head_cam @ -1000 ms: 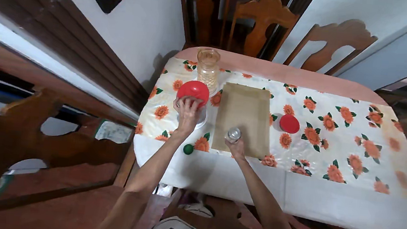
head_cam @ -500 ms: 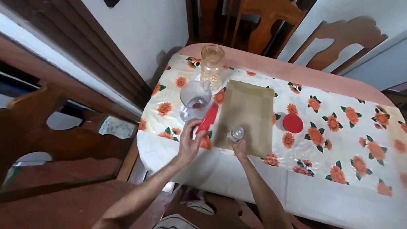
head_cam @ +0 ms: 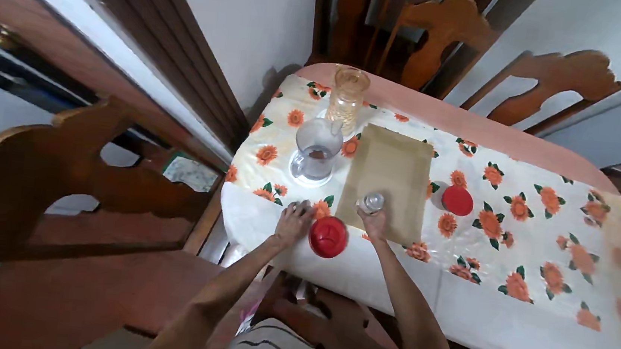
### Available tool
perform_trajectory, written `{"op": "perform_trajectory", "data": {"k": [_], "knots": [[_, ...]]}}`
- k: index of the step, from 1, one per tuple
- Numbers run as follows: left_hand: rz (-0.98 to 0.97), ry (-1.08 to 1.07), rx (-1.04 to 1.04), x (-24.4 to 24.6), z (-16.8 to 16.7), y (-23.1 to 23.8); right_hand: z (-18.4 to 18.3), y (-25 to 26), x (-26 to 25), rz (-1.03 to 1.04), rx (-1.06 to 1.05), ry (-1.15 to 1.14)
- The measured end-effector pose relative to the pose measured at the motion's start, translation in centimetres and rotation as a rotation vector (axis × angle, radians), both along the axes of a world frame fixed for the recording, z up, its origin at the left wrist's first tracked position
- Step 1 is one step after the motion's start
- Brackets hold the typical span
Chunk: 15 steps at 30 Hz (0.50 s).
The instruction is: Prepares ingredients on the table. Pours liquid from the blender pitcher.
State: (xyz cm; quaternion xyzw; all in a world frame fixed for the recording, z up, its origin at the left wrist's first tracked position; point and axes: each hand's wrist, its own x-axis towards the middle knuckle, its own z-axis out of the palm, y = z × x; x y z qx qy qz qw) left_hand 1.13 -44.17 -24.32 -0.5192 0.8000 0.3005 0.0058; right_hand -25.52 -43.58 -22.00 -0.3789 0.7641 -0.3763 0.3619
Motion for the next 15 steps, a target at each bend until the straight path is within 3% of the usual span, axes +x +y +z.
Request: {"op": "perform_trajectory", "data": {"k": [4,8,11,13,15], "knots": [[0.012,0.006,0.113,-0.5,1.5,-3.5,0.0,0.0,-0.3,0.024,0.005,0.000],[0.176,0.497,0.139,-4.3,6.9,-5.3,-0.3,-0.1,-0.5,0.021,-0.036,0.007],[0.154,0.805,0.094,-9.7,10.0,-5.3,-0.4,0.1,-0.4,0.031,-0.091,-0.017],[0.056,0.813,-0.015,-13.0,10.3,-5.5,0.0,0.1,-0.3,0.039,-0.037,-0.006],[-0.109,0.649,-0.082,-14.9,9.9,-5.7,1.0,0.2,-0.2,0.051,0.037,0.002]]}}
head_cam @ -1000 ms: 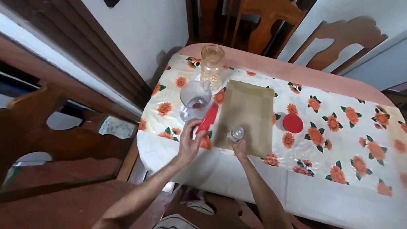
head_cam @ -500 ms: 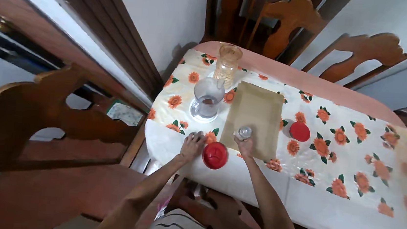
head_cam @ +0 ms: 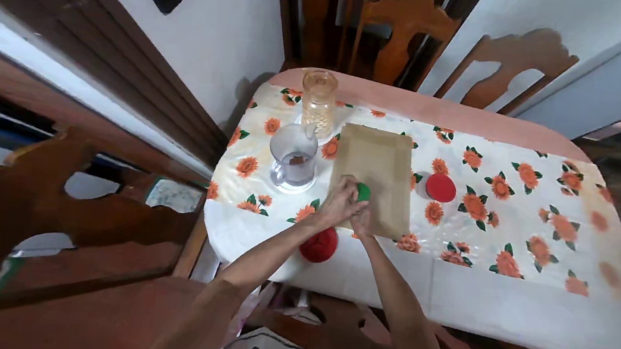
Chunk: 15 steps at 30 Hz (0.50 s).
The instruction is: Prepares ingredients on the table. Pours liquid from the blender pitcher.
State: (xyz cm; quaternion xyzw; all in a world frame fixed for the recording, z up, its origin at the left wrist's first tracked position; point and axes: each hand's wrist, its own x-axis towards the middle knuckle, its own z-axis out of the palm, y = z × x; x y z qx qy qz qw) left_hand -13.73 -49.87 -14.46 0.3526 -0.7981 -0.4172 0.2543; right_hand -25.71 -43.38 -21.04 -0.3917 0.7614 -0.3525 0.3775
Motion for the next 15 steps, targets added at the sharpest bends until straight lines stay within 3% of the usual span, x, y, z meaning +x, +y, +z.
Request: {"op": "perform_trajectory", "data": {"k": [3,9,13,15], "knots": [[-0.176,-0.282,-0.060,-1.2,0.0,-0.7,0.3,-0.2,0.1,0.009,0.055,0.016],[-0.222,-0.695,-0.061,-3.3,3.6,-0.6,-0.9,0.0,0.1,-0.006,-0.027,-0.039],[-0.545,-0.591,-0.081,-3.4,3.8,-1.2,-5.3,0.1,-0.8,-0.017,-0.129,-0.094],[-0.564,-0.592,-0.096,-3.6,4.2,-1.1,-12.1,0.3,-2.4,-0.016,-0.254,-0.100]]}}
